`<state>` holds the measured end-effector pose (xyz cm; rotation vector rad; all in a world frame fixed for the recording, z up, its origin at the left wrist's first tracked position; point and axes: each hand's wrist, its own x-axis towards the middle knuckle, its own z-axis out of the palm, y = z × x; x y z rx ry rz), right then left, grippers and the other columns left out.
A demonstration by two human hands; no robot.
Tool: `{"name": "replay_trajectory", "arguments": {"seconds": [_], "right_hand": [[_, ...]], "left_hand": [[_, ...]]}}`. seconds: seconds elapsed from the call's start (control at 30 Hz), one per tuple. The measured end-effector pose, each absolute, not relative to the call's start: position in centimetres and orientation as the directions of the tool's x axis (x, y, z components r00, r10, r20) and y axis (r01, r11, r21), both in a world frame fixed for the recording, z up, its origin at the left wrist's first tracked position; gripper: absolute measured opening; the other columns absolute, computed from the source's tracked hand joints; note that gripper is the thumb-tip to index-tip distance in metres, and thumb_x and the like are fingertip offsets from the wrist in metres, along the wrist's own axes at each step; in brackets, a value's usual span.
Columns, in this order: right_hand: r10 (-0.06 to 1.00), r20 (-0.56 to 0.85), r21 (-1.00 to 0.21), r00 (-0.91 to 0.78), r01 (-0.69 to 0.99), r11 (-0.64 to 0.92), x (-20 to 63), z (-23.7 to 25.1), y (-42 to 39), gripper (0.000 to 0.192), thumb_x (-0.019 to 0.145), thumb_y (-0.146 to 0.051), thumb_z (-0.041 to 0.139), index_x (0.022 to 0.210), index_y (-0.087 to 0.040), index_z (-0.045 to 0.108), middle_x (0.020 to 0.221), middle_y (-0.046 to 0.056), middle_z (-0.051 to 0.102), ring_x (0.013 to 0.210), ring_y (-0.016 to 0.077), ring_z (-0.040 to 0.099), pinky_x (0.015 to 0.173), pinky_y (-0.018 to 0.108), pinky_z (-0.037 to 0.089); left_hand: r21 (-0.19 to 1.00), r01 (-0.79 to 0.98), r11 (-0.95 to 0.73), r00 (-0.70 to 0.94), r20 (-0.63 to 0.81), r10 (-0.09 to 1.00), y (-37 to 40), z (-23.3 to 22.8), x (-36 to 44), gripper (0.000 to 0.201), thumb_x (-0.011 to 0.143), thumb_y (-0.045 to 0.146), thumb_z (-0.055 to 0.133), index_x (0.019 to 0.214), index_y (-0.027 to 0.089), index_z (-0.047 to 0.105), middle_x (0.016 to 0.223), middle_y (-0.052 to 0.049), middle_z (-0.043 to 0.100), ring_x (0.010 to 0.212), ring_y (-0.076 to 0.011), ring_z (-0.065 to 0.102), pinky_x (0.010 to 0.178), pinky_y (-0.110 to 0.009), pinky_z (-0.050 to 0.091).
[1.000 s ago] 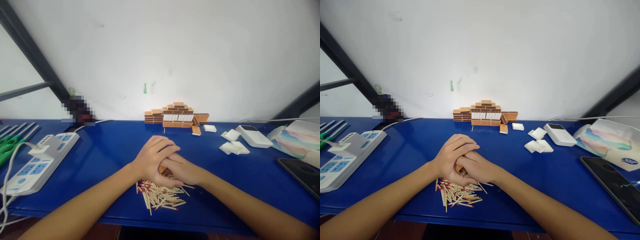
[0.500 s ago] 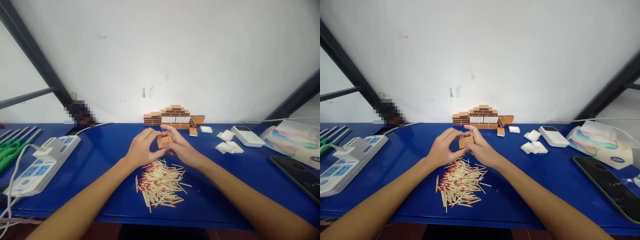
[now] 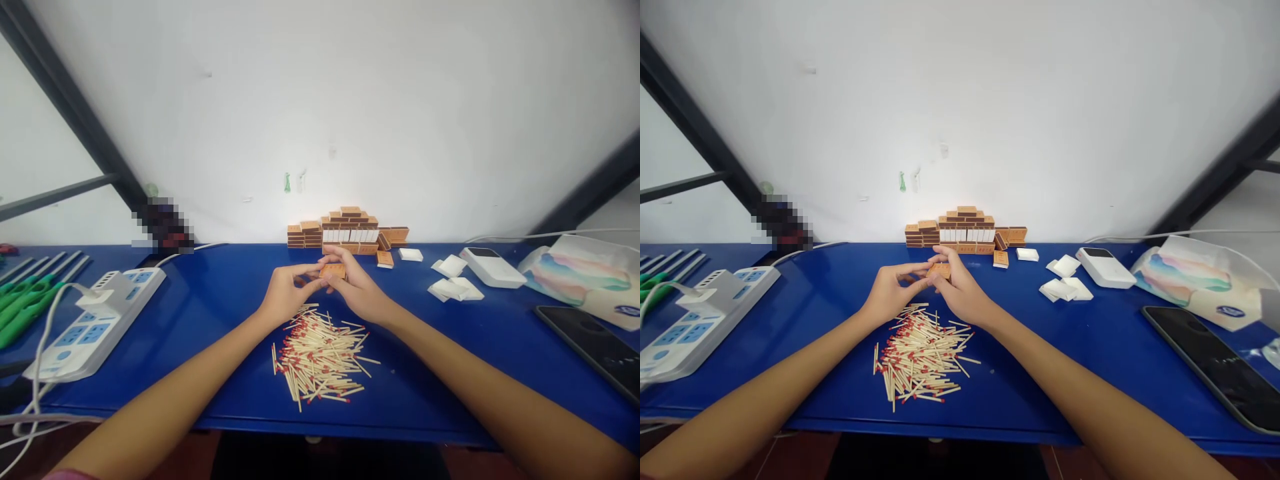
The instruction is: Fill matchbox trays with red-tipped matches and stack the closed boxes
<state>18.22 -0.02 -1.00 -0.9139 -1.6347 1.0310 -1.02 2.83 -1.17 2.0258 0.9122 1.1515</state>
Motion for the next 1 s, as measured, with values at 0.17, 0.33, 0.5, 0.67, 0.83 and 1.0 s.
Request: {"name": "replay_trajectory", "arguments": {"seconds": [0.17,0.33,0.5,0.67,0.83,1.0], "right_hand": [[0.903,0.292,-0.937,-0.314,0.095,0.336,18.4,-1.0,0.3,0.055,0.103,-0.042,0.054,0.151,-0.024,0.036,0.135,0.011,0.051,0.100,0.0181,0.062,0.081,0.036,0.058],[0.920,0.266,-0.946,-0.287,0.107,0.306,18.1,-1.2,0.0,0.064,0.099,-0.040,0.058,0.155,-0.025,0.031,0.138,0.012,0.050,0.087,0.0148,0.063,0.077,0.037,0.059],[0.919,0.236,-0.918,-0.317,0.237,0.317,17.6,-1.3,-0.6,0.076,0.104,-0.047,0.051,0.165,-0.025,0.011,0.141,0.016,0.052,0.085,0.0168,0.065,0.082,0.043,0.059],[0.861,0.413,-0.731,-0.296,0.457,0.507,18.3,-2.0,0.1,0.071,0.104,-0.046,0.053,0.162,-0.018,0.024,0.148,0.020,0.051,0.138,0.0298,0.052,0.118,0.054,0.040],[0.831,0.500,-0.613,-0.241,0.579,0.537,19.4,-1.4,0.8,0.058,0.107,-0.048,0.048,0.155,-0.018,0.036,0.147,0.019,0.055,0.133,0.0314,0.057,0.109,0.051,0.048],[0.801,0.570,-0.426,-0.181,0.769,0.477,21.1,-0.6,1.7,0.045,0.105,-0.038,0.048,0.146,-0.019,0.047,0.140,0.017,0.061,0.125,0.0326,0.062,0.101,0.048,0.051]], "left_hand": [[0.841,0.223,-0.492,0.370,0.394,0.841,2.4,-1.2,-0.7,0.042,0.087,0.040,0.082,0.124,0.021,0.079,0.104,-0.007,0.083,0.089,-0.0234,0.076,0.077,-0.036,0.059],[0.847,0.151,-0.510,0.359,0.433,0.827,2.7,-1.3,-0.7,0.043,0.083,0.034,0.084,0.122,0.019,0.075,0.095,-0.006,0.080,0.085,-0.0191,0.074,0.082,-0.034,0.059],[0.860,0.139,-0.491,0.426,0.395,0.814,3.8,-1.1,-1.2,0.038,0.080,0.027,0.083,0.115,0.016,0.074,0.103,-0.009,0.081,0.091,-0.0205,0.075,0.086,-0.034,0.059],[0.797,0.242,-0.554,0.442,0.417,0.794,4.3,-1.3,-1.7,0.033,0.084,0.030,0.080,0.115,0.018,0.076,0.101,-0.007,0.082,0.091,-0.0206,0.075,0.085,-0.034,0.058],[0.757,0.320,-0.569,0.344,0.467,0.815,4.8,-0.8,-2.2,0.040,0.085,0.037,0.082,0.120,0.019,0.075,0.107,-0.008,0.082,0.097,-0.0243,0.077,0.088,-0.038,0.059],[0.683,0.424,-0.595,0.272,0.531,0.803,5.7,-0.6,-3.4,0.037,0.090,0.037,0.077,0.123,0.020,0.074,0.115,-0.009,0.082,0.103,-0.0262,0.078,0.093,-0.041,0.060]]}}
